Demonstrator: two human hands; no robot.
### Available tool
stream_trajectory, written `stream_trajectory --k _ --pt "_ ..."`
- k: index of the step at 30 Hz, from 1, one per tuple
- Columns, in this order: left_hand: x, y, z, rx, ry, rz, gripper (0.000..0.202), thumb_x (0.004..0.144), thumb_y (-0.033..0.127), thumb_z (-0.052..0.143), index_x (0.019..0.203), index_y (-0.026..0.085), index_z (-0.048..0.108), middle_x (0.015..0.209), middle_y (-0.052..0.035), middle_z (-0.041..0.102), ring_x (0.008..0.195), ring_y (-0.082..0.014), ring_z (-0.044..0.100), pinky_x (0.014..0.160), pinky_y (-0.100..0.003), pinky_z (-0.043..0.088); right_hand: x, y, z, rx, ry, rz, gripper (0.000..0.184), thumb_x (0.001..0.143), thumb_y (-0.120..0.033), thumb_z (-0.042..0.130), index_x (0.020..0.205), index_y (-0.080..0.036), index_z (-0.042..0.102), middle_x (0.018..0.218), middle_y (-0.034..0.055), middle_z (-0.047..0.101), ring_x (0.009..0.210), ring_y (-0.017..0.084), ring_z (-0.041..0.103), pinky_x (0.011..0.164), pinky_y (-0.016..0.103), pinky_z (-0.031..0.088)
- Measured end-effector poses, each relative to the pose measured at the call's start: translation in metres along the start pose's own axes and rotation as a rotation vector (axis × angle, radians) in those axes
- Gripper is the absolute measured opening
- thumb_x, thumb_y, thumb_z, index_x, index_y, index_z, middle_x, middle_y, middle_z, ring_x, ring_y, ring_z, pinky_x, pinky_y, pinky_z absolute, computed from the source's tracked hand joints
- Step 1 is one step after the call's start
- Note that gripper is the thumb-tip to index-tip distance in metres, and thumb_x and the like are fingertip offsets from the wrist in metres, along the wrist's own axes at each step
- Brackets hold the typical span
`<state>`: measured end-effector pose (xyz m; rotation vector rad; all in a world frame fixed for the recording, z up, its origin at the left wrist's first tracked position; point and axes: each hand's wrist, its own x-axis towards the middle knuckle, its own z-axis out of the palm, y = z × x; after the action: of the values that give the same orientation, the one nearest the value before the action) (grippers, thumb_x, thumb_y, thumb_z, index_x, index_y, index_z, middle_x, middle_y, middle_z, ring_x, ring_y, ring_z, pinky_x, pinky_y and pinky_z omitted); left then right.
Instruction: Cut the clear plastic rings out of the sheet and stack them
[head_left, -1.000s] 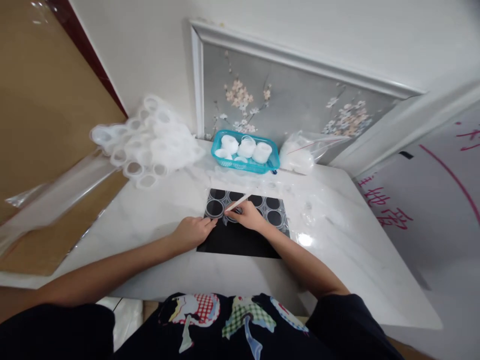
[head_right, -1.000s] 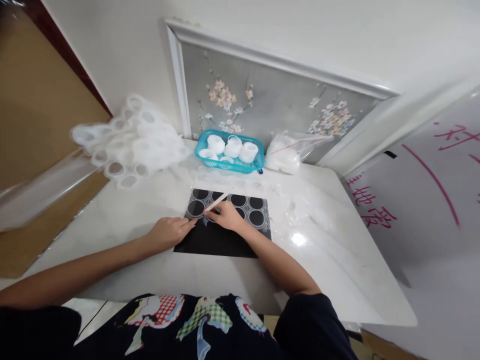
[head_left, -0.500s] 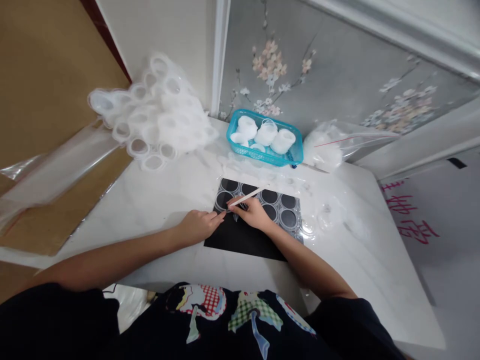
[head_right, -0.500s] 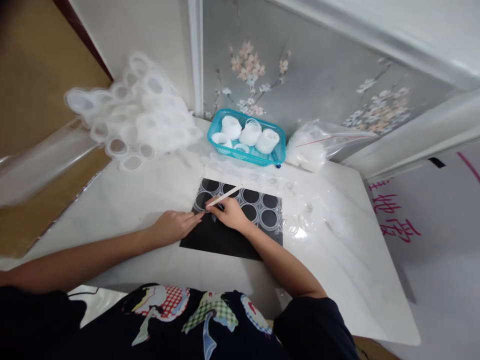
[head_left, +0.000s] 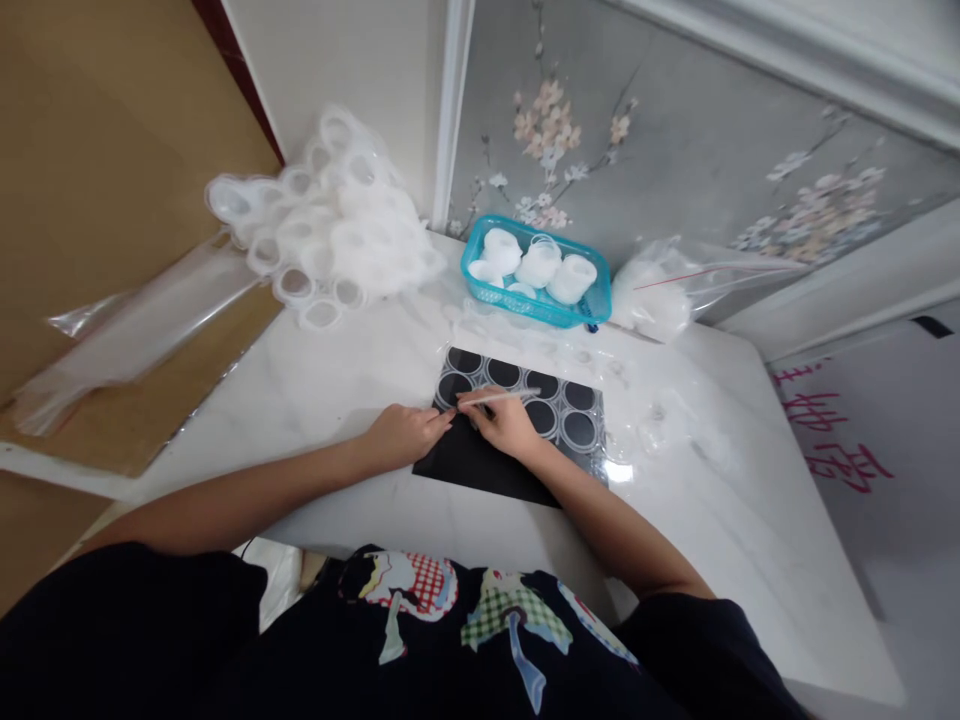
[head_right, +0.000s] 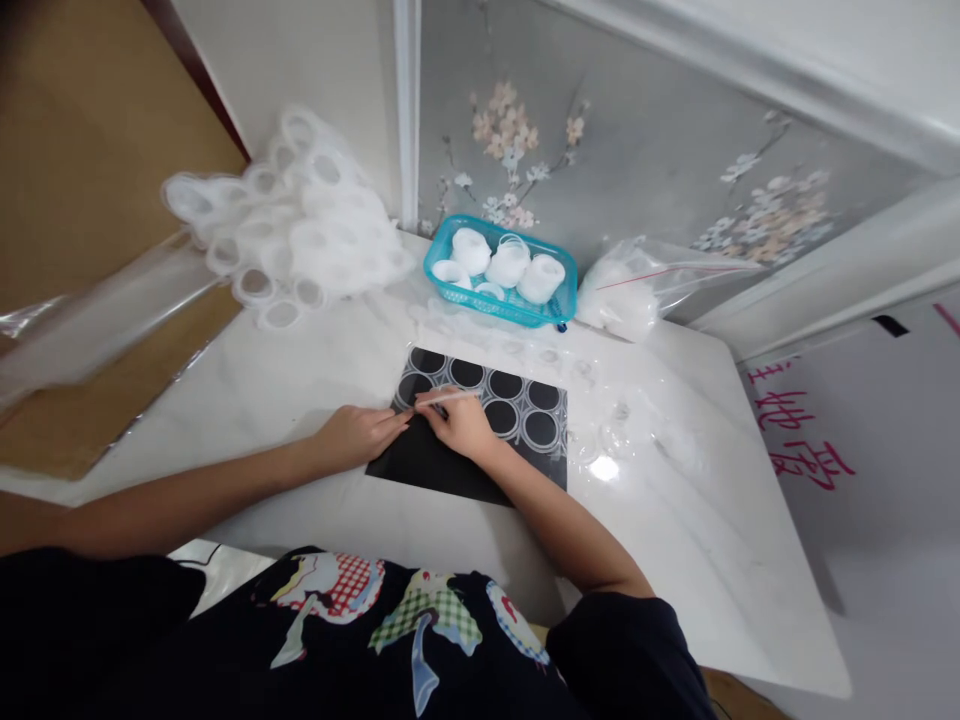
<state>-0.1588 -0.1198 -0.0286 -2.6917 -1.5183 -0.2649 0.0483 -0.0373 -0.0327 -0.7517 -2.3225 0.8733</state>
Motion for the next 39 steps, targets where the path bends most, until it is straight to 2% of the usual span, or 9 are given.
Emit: stream_trajectory --k 5,7,10,12,16,18,21,26,39 --pt "0.004 -0.004 -0.006 -0.038 -0.045 0.006 0.033 0.104 0.027 0.041 0.122 0.014 0.064 0.082 -0.0059 0.073 0.064 -0.0185 0.066 0.049 -0.026 0.039 0.0 0.001 0.002 -0.313 -0.153 -0.137 0.026 0.095 -0.02 0.052 0.114 -0.021 0.07 0.09 0.0093 0.075 0.1 0.026 0.065 0.075 0.033 0.055" --pt "0.006 -0.004 -0.006 -0.043 -0.042 -0.006 0.032 0.103 0.027 0.042 0.123 0.014 0.064 0.081 -0.0053 0.073 0.065 -0.0192 0.066 0.049 -0.026 0.038 0.023 0.009 -0.014 -0.303 0.027 -0.029 0.021 0.095 -0.024 0.054 0.105 -0.02 0.072 0.087 0.0092 0.073 0.095 0.025 0.066 0.076 0.032 0.053" --pt "0.006 -0.005 -0.005 -0.042 -0.03 -0.013 0.031 0.102 0.028 0.045 0.119 0.015 0.067 0.08 -0.0048 0.073 0.064 -0.019 0.067 0.048 -0.027 0.038 0.064 0.024 -0.051 -0.283 0.547 0.251 0.034 0.101 -0.03 0.04 0.099 -0.015 0.071 0.093 0.0137 0.071 0.093 0.026 0.065 0.085 0.039 0.05" --pt "0.005 -0.006 -0.006 -0.038 -0.005 0.003 0.031 0.102 0.028 0.045 0.117 0.014 0.068 0.08 -0.0054 0.072 0.064 -0.0184 0.067 0.048 -0.027 0.04 0.074 0.027 -0.068 -0.274 0.644 0.296 0.043 0.103 -0.032 0.031 0.101 -0.013 0.07 0.097 0.0169 0.071 0.096 0.029 0.065 0.087 0.044 0.049" --pt "0.004 -0.004 -0.012 -0.034 0.073 0.068 0.03 0.103 0.028 0.043 0.117 0.015 0.067 0.096 -0.0096 0.072 0.08 -0.0194 0.069 0.057 -0.026 0.048 0.03 0.016 -0.061 -0.028 0.214 0.198 0.029 0.093 -0.041 0.056 0.087 -0.018 0.073 0.083 0.0091 0.074 0.08 0.026 0.068 0.077 0.038 0.053" --pt "0.007 0.001 -0.014 -0.048 0.106 0.13 0.029 0.103 0.027 0.043 0.115 0.016 0.066 0.107 -0.01 0.071 0.086 -0.0195 0.069 0.061 -0.027 0.05 -0.002 0.01 -0.048 0.091 0.087 0.198 0.027 0.091 -0.041 0.058 0.087 -0.02 0.074 0.088 0.0072 0.076 0.08 0.024 0.069 0.075 0.035 0.053" --pt "0.013 0.011 -0.014 -0.053 0.105 0.251 0.025 0.1 0.023 0.045 0.112 0.015 0.066 0.119 -0.0099 0.07 0.081 -0.0172 0.069 0.055 -0.025 0.047 -0.028 0.008 -0.038 0.17 0.106 0.262 0.025 0.091 -0.039 0.059 0.086 -0.021 0.075 0.09 0.0063 0.077 0.081 0.023 0.07 0.073 0.034 0.053" --pt "0.028 0.025 -0.011 0.023 -0.006 0.328 0.026 0.089 0.012 0.048 0.108 0.013 0.066 0.136 -0.0111 0.062 0.065 -0.0159 0.067 0.043 -0.027 0.038 -0.028 0.009 -0.041 0.198 0.064 0.243 0.021 0.09 -0.034 0.06 0.086 -0.021 0.076 0.091 0.0056 0.078 0.08 0.022 0.07 0.076 0.034 0.053" --pt "0.033 0.027 -0.007 -0.005 0.023 0.311 0.024 0.087 0.011 0.047 0.103 0.014 0.066 0.131 -0.0132 0.065 0.059 -0.0142 0.064 0.043 -0.026 0.036 -0.032 0.009 -0.042 0.163 0.082 0.221 0.018 0.088 -0.029 0.061 0.084 -0.022 0.076 0.087 0.0056 0.077 0.078 0.022 0.07 0.073 0.033 0.053"
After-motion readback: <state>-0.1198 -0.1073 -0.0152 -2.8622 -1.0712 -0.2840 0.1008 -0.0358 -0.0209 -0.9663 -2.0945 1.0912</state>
